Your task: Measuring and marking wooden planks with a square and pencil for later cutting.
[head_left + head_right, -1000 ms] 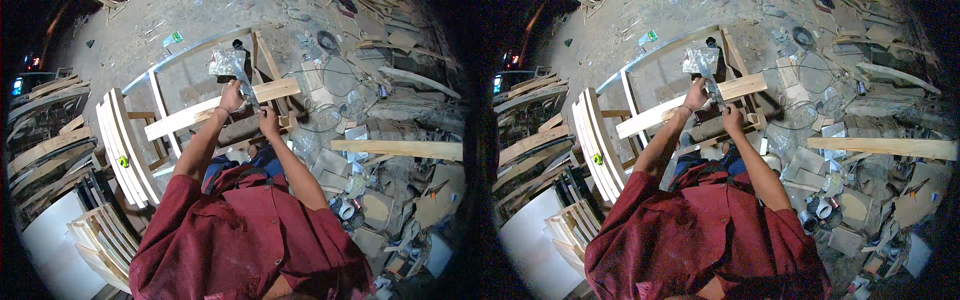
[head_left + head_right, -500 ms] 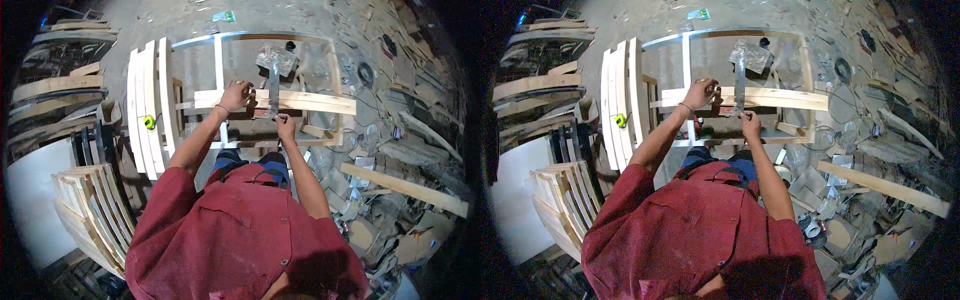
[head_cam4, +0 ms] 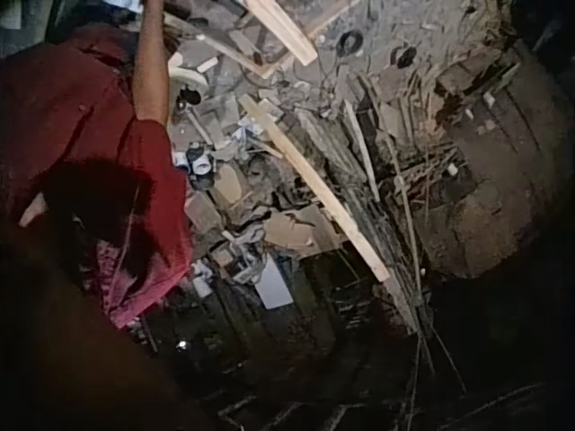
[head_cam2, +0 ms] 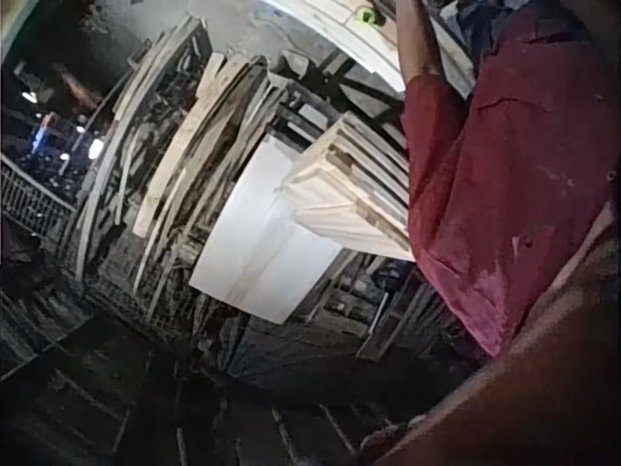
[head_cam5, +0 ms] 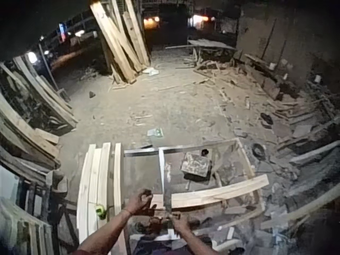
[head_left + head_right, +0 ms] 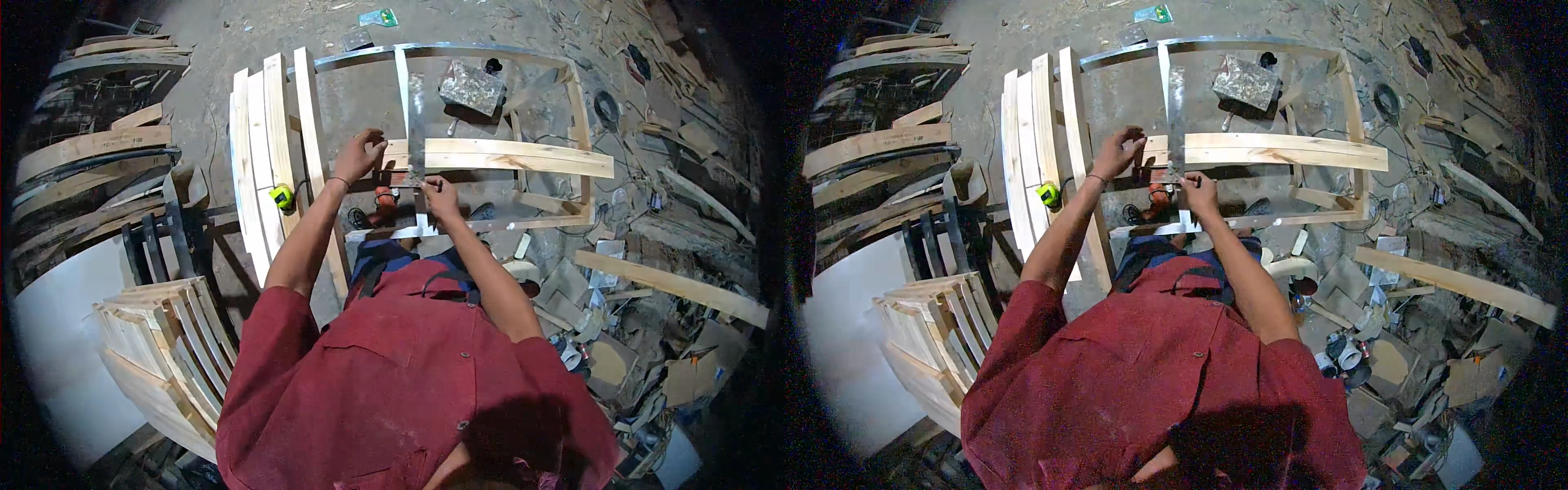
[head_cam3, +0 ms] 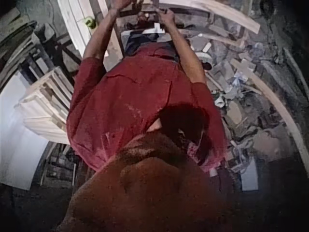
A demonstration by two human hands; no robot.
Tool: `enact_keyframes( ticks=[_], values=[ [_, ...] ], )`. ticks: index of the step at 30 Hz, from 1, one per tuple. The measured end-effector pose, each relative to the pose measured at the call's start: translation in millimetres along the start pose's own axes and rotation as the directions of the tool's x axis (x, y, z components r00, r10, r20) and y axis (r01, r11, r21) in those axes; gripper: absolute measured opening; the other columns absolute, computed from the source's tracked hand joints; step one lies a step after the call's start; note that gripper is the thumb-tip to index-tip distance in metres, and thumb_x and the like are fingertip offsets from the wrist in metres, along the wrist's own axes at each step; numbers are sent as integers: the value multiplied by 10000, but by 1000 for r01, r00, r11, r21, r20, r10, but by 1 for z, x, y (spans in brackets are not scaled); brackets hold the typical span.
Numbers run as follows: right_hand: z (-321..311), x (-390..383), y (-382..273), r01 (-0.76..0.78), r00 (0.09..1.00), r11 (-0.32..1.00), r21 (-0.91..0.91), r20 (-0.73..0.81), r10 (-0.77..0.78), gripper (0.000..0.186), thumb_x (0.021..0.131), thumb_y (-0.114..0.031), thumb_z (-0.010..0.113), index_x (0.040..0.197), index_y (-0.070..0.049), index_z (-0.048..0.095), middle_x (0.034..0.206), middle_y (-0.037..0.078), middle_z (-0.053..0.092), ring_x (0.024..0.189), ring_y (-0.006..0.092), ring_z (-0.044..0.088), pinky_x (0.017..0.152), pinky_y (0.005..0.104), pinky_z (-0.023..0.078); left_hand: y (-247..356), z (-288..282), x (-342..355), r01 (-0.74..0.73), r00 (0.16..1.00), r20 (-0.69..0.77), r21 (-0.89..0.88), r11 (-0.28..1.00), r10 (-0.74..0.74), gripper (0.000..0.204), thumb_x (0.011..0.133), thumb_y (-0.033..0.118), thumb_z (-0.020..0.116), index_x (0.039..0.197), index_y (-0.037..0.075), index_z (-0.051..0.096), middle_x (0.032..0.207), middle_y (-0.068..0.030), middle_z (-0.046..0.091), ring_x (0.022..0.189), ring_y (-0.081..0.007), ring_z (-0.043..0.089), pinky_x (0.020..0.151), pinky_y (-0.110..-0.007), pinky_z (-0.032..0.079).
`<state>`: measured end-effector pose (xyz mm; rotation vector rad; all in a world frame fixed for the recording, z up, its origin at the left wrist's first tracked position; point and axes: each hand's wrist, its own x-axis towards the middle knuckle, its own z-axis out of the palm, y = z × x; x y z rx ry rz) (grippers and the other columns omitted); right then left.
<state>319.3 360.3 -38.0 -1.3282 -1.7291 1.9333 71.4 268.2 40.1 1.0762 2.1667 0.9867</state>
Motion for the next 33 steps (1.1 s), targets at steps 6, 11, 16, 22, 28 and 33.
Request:
enact_keyframes(
  ticks=[6, 11, 16, 22, 28, 33],
  values=[
    [55, -5, -18, 103, 994, 990, -101, -16, -105, 188, 909, -171, 745, 1013, -15, 722, 800, 24, 688, 684, 101, 575, 635, 286, 486, -14, 6, 9, 67, 998, -1, -194, 979, -68, 446, 915, 263, 746, 1309, 92, 623, 1174, -153, 729, 1090, -278, 704, 941, -408, 547],
    [64, -9, -25, 38, 995, 986, -164, -87, -53, 185, 896, -179, 749, 988, -19, 737, 847, 87, 734, 777, 161, 669, 725, 327, 529, -30, 12, 11, 114, 992, 79, -207, 972, -100, 515, 892, 262, 767, 1360, 114, 610, 1241, -135, 713, 1143, -270, 685, 958, -404, 542],
    [70, -7, -19, 42, 989, 989, -141, -137, -61, 159, 901, -161, 749, 979, -23, 738, 810, 49, 715, 729, 116, 624, 698, 297, 511, -38, 16, 13, 130, 987, 122, -264, 956, -101, 457, 857, 254, 784, 1281, 115, 685, 1253, -129, 712, 1156, -275, 679, 983, -385, 529],
    [73, -11, -21, -36, 982, 984, -172, -189, 2, 189, 899, -188, 757, 1002, -29, 754, 795, 45, 709, 702, 116, 607, 669, 307, 497, -37, 17, 12, 208, 975, 141, -321, 924, -170, 418, 826, 165, 781, 1228, 73, 716, 1198, -131, 726, 1115, -256, 683, 991, -376, 515],
    [73, -17, -37, -7, 981, 993, -116, -194, -16, 200, 896, -196, 754, 982, -17, 777, 714, 40, 685, 661, 118, 595, 628, 313, 486, -39, 18, 11, 12, 1000, 21, -173, 985, -8, 448, 856, 179, 809, 1273, 67, 690, 1173, -84, 732, 1064, -205, 682, 910, -364, 546],
    [73, -20, -49, -80, 985, 993, -86, -157, 66, 218, 892, -207, 755, 985, -11, 782, 752, 66, 720, 684, 130, 628, 662, 317, 509, -36, 14, 9, 33, 999, 46, -242, 970, -22, 437, 842, 167, 811, 1255, 77, 699, 1192, -85, 727, 1101, -204, 674, 938, -362, 539]
  ],
)
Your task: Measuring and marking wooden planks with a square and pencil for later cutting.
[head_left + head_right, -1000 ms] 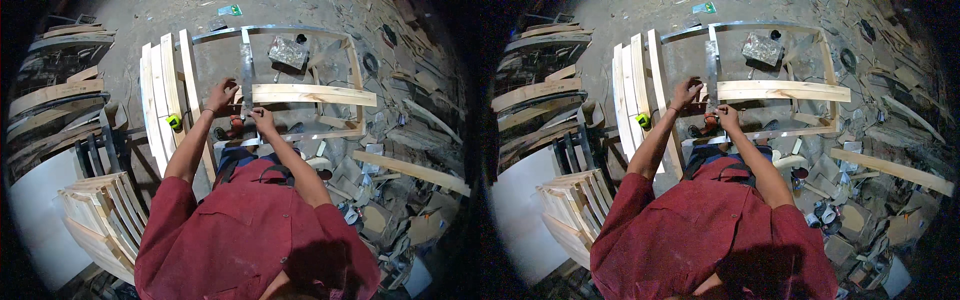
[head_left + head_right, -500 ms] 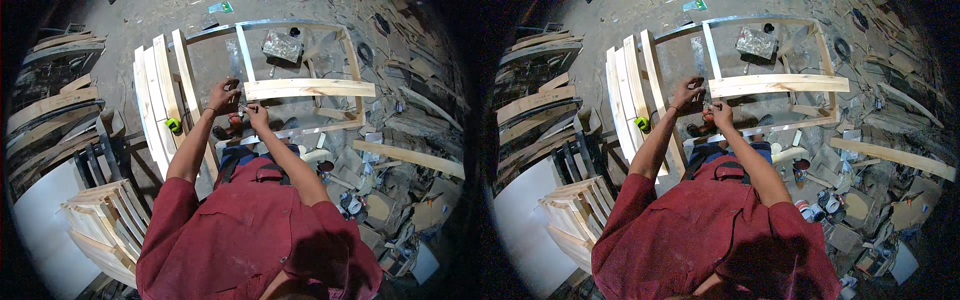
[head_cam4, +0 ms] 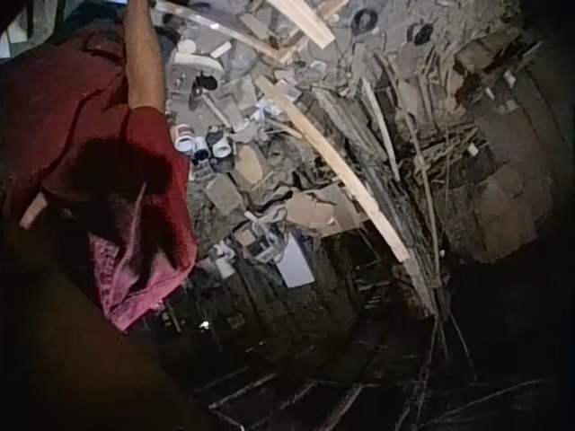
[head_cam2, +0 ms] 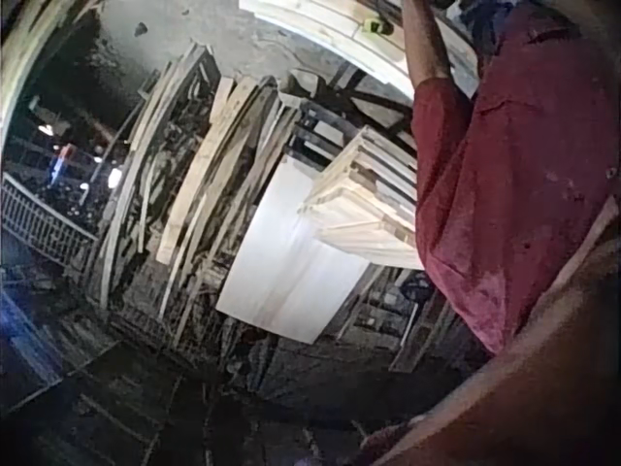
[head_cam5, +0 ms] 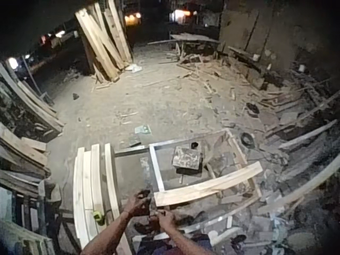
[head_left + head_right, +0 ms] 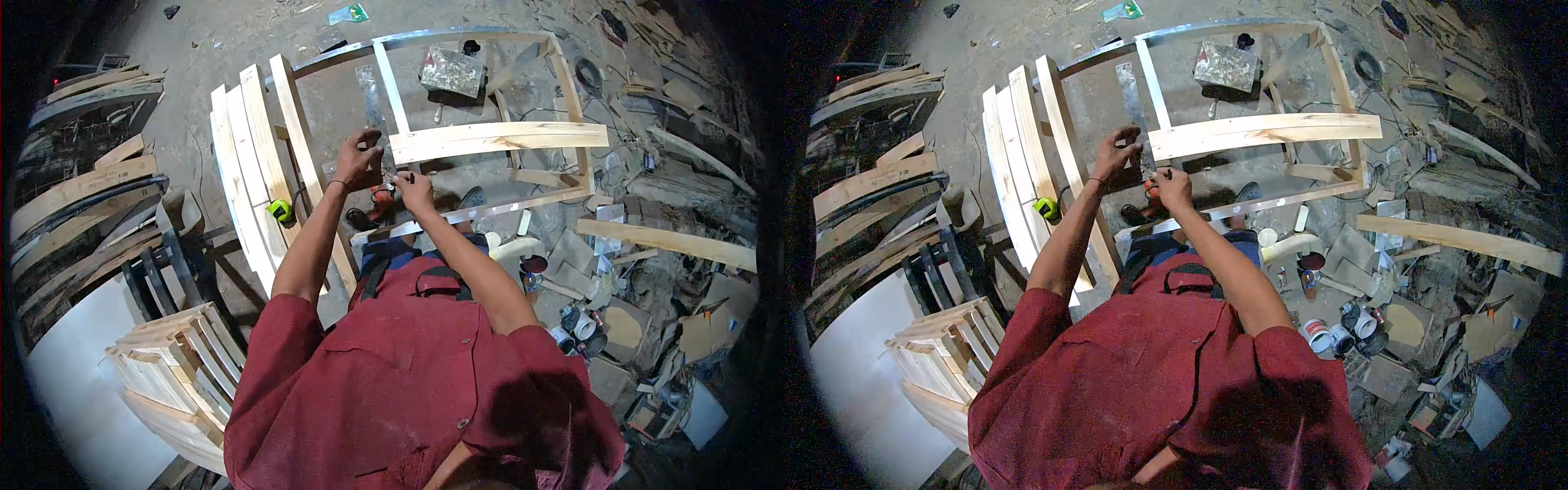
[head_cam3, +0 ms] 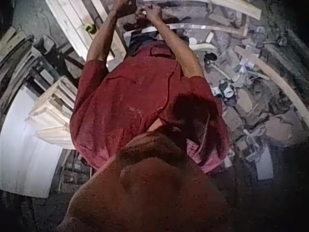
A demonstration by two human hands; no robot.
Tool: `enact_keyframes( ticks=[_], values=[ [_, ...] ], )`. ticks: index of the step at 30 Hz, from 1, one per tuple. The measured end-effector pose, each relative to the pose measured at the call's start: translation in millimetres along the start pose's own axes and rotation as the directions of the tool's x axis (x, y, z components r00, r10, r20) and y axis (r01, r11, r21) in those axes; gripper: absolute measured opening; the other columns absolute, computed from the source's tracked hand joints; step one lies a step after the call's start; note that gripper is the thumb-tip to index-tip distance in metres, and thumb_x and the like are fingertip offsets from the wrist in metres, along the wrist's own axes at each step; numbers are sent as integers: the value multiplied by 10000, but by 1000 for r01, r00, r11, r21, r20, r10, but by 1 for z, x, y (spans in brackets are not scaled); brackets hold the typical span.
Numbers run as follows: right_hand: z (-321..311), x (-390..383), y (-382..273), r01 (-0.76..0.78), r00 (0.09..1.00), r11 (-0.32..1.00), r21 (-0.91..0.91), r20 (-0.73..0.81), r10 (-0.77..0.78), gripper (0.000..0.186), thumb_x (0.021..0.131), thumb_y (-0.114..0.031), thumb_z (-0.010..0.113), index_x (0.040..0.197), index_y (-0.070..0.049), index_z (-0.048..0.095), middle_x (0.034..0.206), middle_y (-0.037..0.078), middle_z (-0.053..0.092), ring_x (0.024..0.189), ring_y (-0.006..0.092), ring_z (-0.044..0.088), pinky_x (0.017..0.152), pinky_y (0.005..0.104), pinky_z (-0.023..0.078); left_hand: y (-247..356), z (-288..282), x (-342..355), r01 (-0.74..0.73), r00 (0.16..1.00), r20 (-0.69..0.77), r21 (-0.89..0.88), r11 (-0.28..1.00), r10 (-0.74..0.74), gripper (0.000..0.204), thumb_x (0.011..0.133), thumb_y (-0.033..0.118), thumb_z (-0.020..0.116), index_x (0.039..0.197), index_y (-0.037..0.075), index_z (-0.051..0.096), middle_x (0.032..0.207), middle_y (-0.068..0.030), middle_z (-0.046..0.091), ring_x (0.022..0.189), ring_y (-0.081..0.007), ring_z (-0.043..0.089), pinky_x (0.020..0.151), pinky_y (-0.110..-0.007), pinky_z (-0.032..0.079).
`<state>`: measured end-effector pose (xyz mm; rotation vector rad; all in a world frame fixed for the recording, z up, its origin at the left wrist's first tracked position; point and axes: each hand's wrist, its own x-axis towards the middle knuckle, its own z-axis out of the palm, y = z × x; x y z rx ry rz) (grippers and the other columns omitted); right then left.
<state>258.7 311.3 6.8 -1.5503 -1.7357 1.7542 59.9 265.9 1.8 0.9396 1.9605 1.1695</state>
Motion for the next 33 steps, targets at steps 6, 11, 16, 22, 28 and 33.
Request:
enact_keyframes(
  ticks=[6, 11, 16, 22, 28, 33],
  values=[
    [-1, 3, 3, 56, 998, 996, -67, -8, -57, 209, 872, -214, 754, 957, -25, 785, 830, 108, 768, 750, 198, 731, 697, 359, 557, 7, 0, -1, 26, 1000, -3, 3, 1000, -26, 442, 839, 193, 811, 1257, 98, 701, 1196, -85, 728, 1111, -216, 677, 948, -361, 537],
    [1, 12, 14, -6, 1000, 998, -64, 19, 7, 218, 881, -222, 761, 987, -33, 786, 838, 93, 765, 746, 169, 700, 713, 343, 543, 3, -1, 2, -19, 1000, -6, 114, 993, 20, 448, 846, 236, 805, 1260, 101, 701, 1198, -90, 726, 1129, -233, 675, 947, -367, 535],
    [4, 15, 21, 29, 1000, 996, -81, 3, -29, 200, 888, -226, 764, 968, -45, 793, 801, 55, 751, 701, 126, 645, 691, 321, 516, -3, 1, 2, -48, 999, -21, 98, 994, 50, 461, 845, 238, 811, 1266, 91, 697, 1205, -93, 719, 1120, -229, 673, 936, -369, 539],
    [2, 14, 21, 123, 992, 990, -69, 10, -122, 202, 890, -221, 766, 949, -29, 786, 751, 49, 726, 672, 112, 617, 645, 314, 496, -9, 3, 6, -13, 1000, 4, 94, 995, 12, 475, 840, 222, 827, 1274, 86, 692, 1199, -96, 718, 1098, -217, 670, 904, -370, 556],
    [1, 13, 17, 97, 995, 988, -123, 6, -97, 209, 894, -220, 762, 928, -15, 777, 739, 50, 722, 664, 108, 613, 635, 308, 490, -7, 3, 7, -6, 1000, 1, 58, 998, 6, 473, 826, 203, 830, 1256, 61, 694, 1181, -105, 723, 1096, -224, 672, 916, -370, 552],
    [-2, 13, 18, 82, 995, 996, -32, 56, -80, 225, 867, -209, 765, 965, -7, 773, 815, 148, 758, 749, 243, 733, 697, 378, 556, -3, 1, 6, -7, 1000, 12, 64, 998, 6, 463, 822, 183, 826, 1248, 57, 696, 1182, -111, 723, 1103, -222, 669, 938, -368, 540]
  ],
)
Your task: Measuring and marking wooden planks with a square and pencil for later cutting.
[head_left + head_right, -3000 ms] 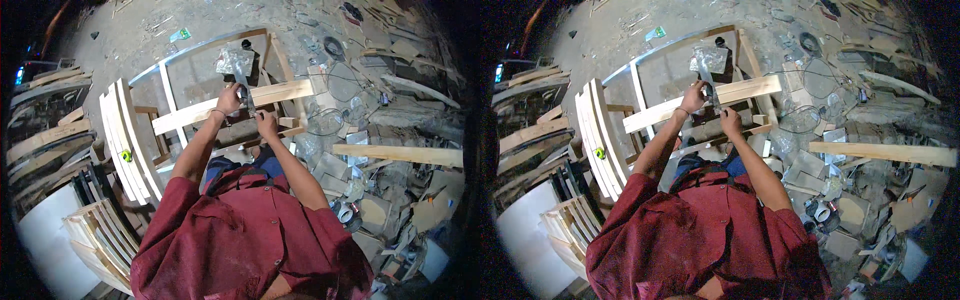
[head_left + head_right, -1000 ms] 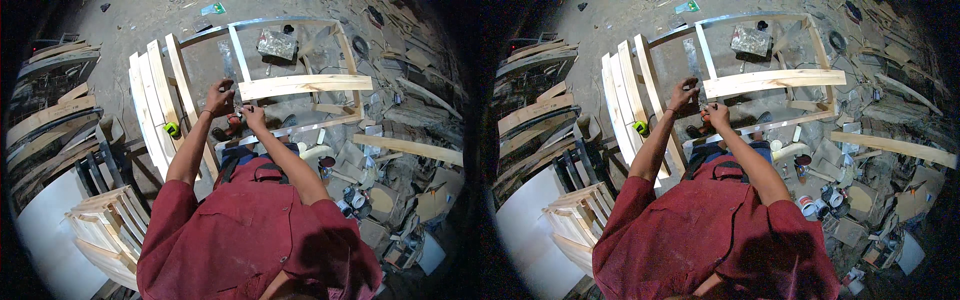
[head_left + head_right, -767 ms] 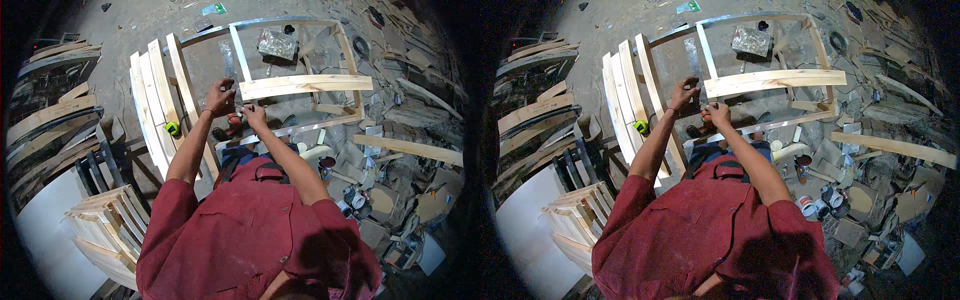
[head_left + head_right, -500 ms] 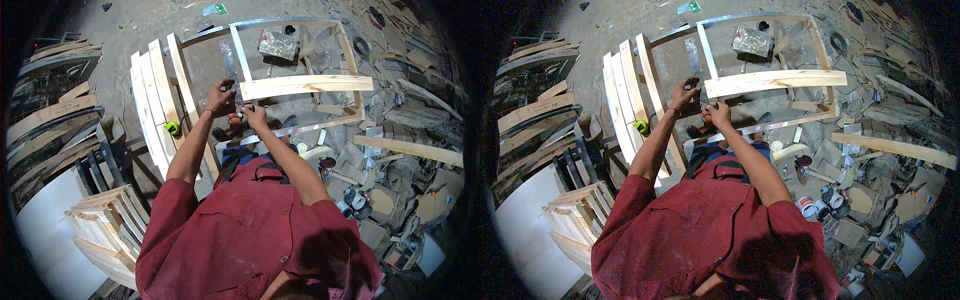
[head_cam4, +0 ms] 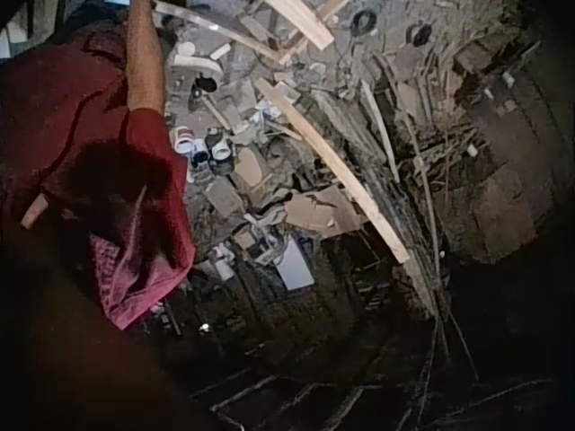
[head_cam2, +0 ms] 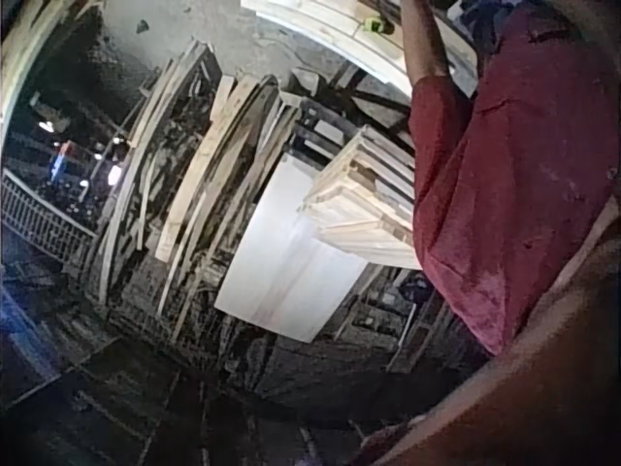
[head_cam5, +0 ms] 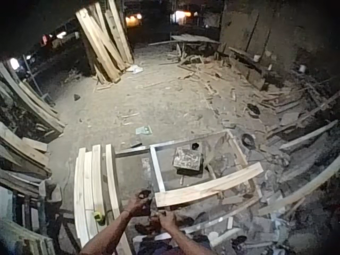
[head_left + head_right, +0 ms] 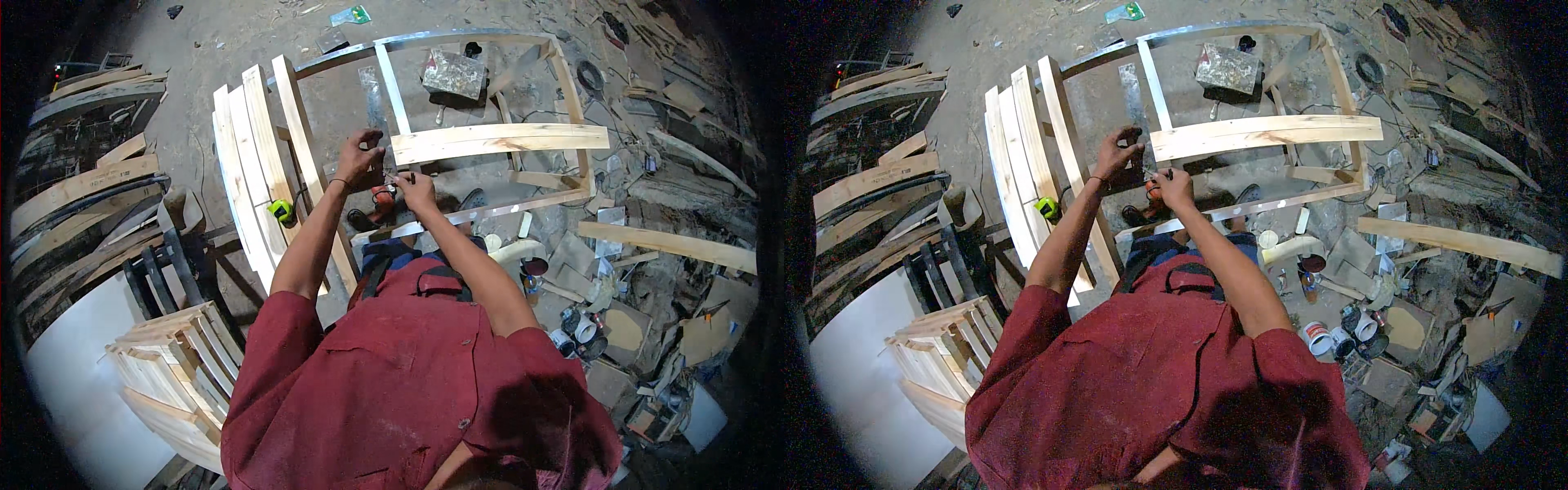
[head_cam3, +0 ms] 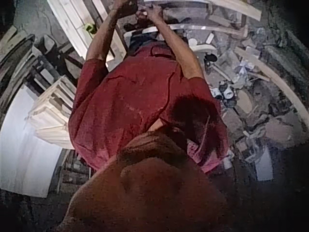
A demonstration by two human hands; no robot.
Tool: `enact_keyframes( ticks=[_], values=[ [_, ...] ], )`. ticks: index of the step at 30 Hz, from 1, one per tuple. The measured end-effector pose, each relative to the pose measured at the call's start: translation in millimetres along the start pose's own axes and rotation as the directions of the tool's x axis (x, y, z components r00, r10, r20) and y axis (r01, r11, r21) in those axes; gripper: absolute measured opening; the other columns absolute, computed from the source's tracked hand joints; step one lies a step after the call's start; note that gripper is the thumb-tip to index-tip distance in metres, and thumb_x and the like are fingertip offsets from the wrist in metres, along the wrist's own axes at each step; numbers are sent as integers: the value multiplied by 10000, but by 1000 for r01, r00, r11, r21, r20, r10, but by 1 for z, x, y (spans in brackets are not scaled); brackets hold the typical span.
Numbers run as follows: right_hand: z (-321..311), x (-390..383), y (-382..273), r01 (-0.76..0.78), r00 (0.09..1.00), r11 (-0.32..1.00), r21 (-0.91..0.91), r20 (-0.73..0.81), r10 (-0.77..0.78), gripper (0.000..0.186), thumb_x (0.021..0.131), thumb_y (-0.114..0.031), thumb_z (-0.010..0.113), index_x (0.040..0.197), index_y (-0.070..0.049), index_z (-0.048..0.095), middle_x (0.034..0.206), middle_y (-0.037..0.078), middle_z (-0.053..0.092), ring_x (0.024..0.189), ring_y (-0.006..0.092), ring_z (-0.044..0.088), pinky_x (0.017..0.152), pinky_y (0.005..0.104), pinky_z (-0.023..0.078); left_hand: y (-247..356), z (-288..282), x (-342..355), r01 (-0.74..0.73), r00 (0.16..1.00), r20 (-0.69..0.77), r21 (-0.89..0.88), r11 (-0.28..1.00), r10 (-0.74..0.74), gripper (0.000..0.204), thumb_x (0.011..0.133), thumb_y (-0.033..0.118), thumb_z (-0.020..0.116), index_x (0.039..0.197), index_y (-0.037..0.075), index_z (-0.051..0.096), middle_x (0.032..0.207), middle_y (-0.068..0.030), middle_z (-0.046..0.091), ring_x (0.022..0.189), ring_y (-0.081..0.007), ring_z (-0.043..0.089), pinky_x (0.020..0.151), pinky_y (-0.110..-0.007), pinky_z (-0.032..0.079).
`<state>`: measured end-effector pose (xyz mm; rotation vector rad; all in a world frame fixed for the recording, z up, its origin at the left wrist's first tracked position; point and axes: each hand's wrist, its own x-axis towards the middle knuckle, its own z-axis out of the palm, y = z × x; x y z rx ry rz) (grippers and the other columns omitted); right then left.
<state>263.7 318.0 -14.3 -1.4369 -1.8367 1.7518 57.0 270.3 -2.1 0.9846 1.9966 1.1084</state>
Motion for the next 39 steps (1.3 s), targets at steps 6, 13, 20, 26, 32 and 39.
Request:
enact_keyframes(
  ticks=[6, 13, 20, 26, 32, 39],
  values=[
    [1, 3, 0, 11, 1000, 998, -68, -4, -11, 207, 891, -202, 734, 954, -7, 768, 818, 131, 761, 744, 225, 734, 702, 373, 559, -5, 1, 3, 1, 1000, 1, 37, 999, -1, 471, 817, 180, 829, 1254, 66, 695, 1189, -110, 722, 1115, -221, 669, 953, -369, 527],
    [-14, -6, -19, 23, 996, 991, -133, 84, -12, 261, 938, -255, 688, 952, -3, 755, 805, 130, 733, 724, 222, 686, 703, 371, 527, -3, 0, 0, 1, 1000, -23, 78, 997, 1, 469, 823, 225, 838, 1248, 86, 700, 1200, -110, 720, 1124, -250, 671, 966, -379, 520],
    [-55, -16, -76, 412, 907, 874, -259, 28, -419, 343, 980, -280, 594, 949, 42, 705, 934, 271, 626, 920, 470, 598, 848, 537, 477, 17, -6, -5, -32, 999, -15, 109, 994, 33, 446, 815, 211, 770, 1242, 107, 698, 1229, -129, 711, 1165, -318, 658, 1010, -394, 511],
    [-81, -18, -126, 523, 841, 781, -342, 58, -537, 291, 975, -259, 640, 1000, 17, 729, 1035, 212, 673, 998, 391, 628, 892, 458, 497, 11, -4, -4, 55, 998, -4, 50, 997, -55, 428, 815, 187, 774, 1232, 129, 699, 1229, -115, 711, 1154, -299, 666, 994, -391, 523],
    [-66, -6, -107, 629, 750, 592, -505, 194, -632, 326, 968, -241, 637, 1211, -29, 682, 1176, 150, 672, 1106, 354, 600, 961, 430, 492, -2, 1, 1, 7, 1000, 9, -12, 1000, -7, 408, 819, 175, 775, 1213, 108, 696, 1213, -112, 712, 1129, -291, 678, 985, -402, 525],
    [-56, 5, -95, 628, 760, 586, -512, 241, -603, 345, 964, -252, 633, 1231, -37, 667, 1179, 141, 675, 1126, 342, 594, 986, 425, 484, -7, 2, 2, -41, 999, 0, -56, 998, 42, 414, 815, 183, 774, 1208, 85, 688, 1208, -129, 712, 1118, -301, 678, 986, -403, 522]
  ],
)
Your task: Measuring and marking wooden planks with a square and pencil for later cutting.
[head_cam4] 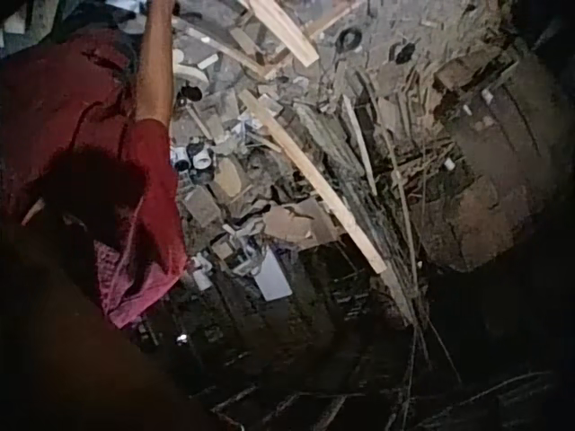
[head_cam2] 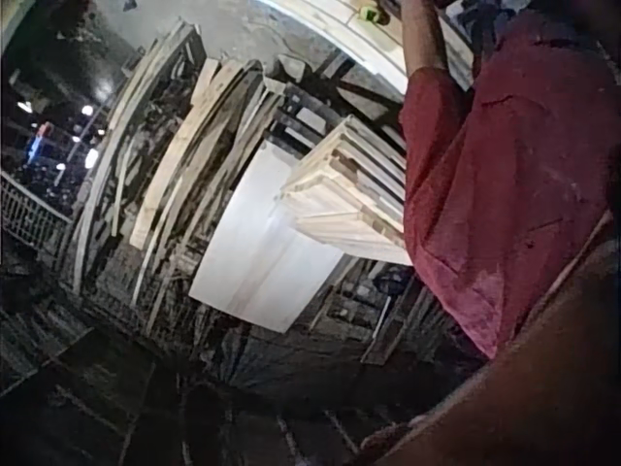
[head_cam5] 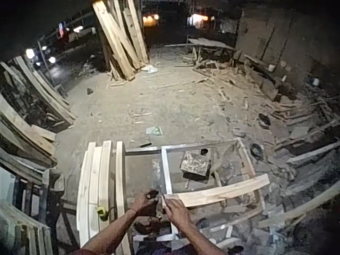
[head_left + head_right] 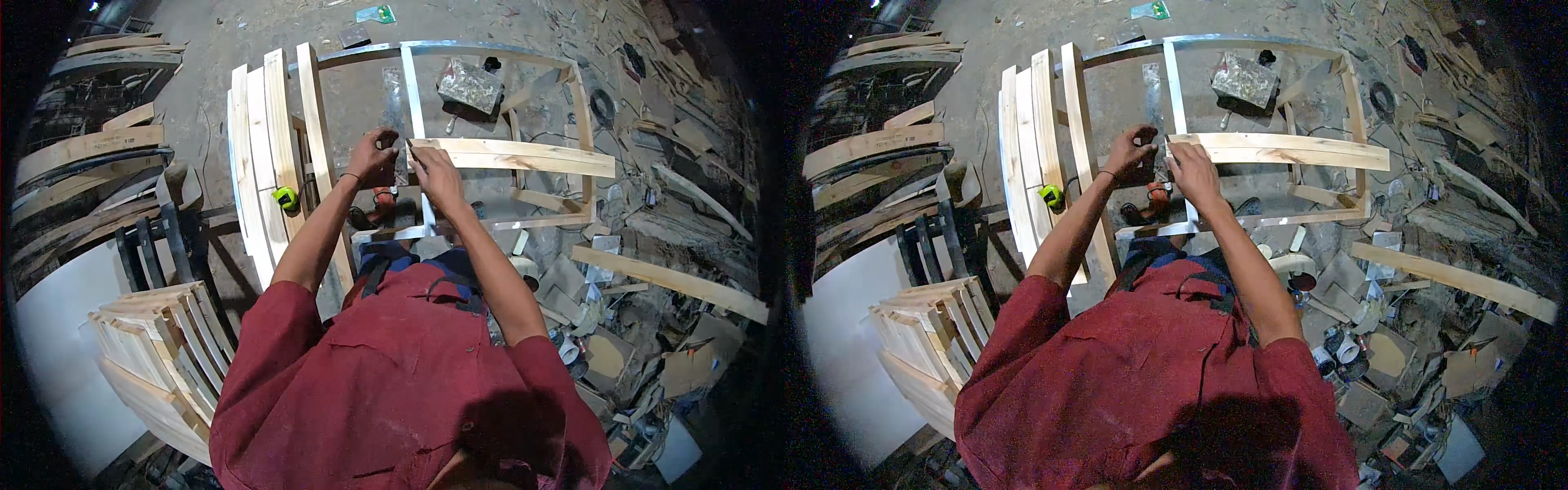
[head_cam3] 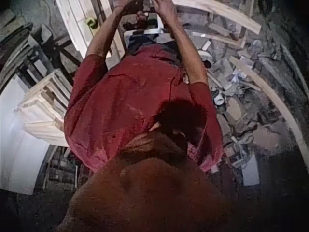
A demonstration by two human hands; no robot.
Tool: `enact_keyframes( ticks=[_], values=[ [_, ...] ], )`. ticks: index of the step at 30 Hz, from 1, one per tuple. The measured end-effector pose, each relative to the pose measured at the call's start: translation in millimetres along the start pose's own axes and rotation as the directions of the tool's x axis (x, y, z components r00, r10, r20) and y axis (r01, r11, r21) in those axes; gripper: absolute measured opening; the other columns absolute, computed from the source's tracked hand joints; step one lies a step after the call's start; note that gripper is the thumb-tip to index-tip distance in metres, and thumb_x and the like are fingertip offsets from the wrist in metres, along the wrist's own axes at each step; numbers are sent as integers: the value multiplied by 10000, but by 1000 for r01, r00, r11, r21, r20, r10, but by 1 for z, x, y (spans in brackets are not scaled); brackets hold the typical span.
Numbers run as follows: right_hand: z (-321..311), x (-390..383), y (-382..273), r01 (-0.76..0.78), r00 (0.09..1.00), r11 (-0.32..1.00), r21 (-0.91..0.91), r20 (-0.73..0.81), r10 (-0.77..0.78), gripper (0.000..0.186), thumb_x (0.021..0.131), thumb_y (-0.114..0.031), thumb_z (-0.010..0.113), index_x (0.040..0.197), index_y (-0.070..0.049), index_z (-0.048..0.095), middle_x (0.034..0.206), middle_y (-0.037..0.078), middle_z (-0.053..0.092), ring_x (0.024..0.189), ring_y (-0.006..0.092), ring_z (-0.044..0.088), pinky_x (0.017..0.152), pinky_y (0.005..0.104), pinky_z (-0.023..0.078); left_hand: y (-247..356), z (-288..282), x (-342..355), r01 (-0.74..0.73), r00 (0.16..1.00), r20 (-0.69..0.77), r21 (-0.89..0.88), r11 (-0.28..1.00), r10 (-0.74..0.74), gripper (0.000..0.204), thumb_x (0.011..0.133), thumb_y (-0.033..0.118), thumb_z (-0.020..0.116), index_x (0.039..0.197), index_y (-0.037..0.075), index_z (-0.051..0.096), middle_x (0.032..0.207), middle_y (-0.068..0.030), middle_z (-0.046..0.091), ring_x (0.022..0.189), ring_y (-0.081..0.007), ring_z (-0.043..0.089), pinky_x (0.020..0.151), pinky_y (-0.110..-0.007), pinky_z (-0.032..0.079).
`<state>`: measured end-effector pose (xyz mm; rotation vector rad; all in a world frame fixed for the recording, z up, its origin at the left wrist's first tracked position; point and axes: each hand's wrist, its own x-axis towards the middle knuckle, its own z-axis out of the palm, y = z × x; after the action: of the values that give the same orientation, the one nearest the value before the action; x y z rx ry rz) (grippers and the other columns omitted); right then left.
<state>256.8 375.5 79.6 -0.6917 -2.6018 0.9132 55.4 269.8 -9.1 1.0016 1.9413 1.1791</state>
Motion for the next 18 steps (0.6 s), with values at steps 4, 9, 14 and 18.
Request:
enact_keyframes(
  ticks=[4, 9, 14, 18],
  values=[
    [-4, -3, -4, 147, 989, 987, -66, -9, -148, 313, 965, -250, 627, 1175, -22, 666, 1107, 173, 683, 1042, 358, 633, 922, 452, 512, -4, 3, 0, 31, 999, -16, 19, 999, -31, 426, 824, 195, 771, 1227, 90, 682, 1201, -129, 716, 1128, -306, 674, 993, -407, 518],
    [-31, -34, -37, 95, 963, 992, -77, 261, -72, 331, 987, -327, 596, 952, -13, 696, 940, 227, 698, 865, 396, 686, 749, 494, 551, -7, 4, 0, 20, 1000, -2, -45, 999, -21, 430, 828, 206, 777, 1237, 108, 684, 1210, -119, 715, 1130, -310, 671, 996, -408, 515],
    [-69, -48, -74, -119, 858, 992, 47, 507, 79, 334, 1004, -330, 576, 1016, -27, 716, 962, 236, 710, 899, 415, 685, 786, 497, 544, 7, 2, -6, 44, 999, -27, 6, 999, -44, 427, 819, 227, 792, 1221, 115, 702, 1209, -110, 720, 1135, -313, 669, 991, -409, 517],
    [-118, -45, -91, -132, 974, 941, 311, 218, 65, 206, 978, -161, 643, 1129, -35, 704, 971, 158, 728, 853, 276, 713, 771, 391, 560, 39, -2, -20, 149, 973, -170, -58, 987, -157, 371, 845, 244, 793, 1164, 69, 720, 1165, -128, 731, 1090, -284, 687, 964, -393, 525]
  ],
)
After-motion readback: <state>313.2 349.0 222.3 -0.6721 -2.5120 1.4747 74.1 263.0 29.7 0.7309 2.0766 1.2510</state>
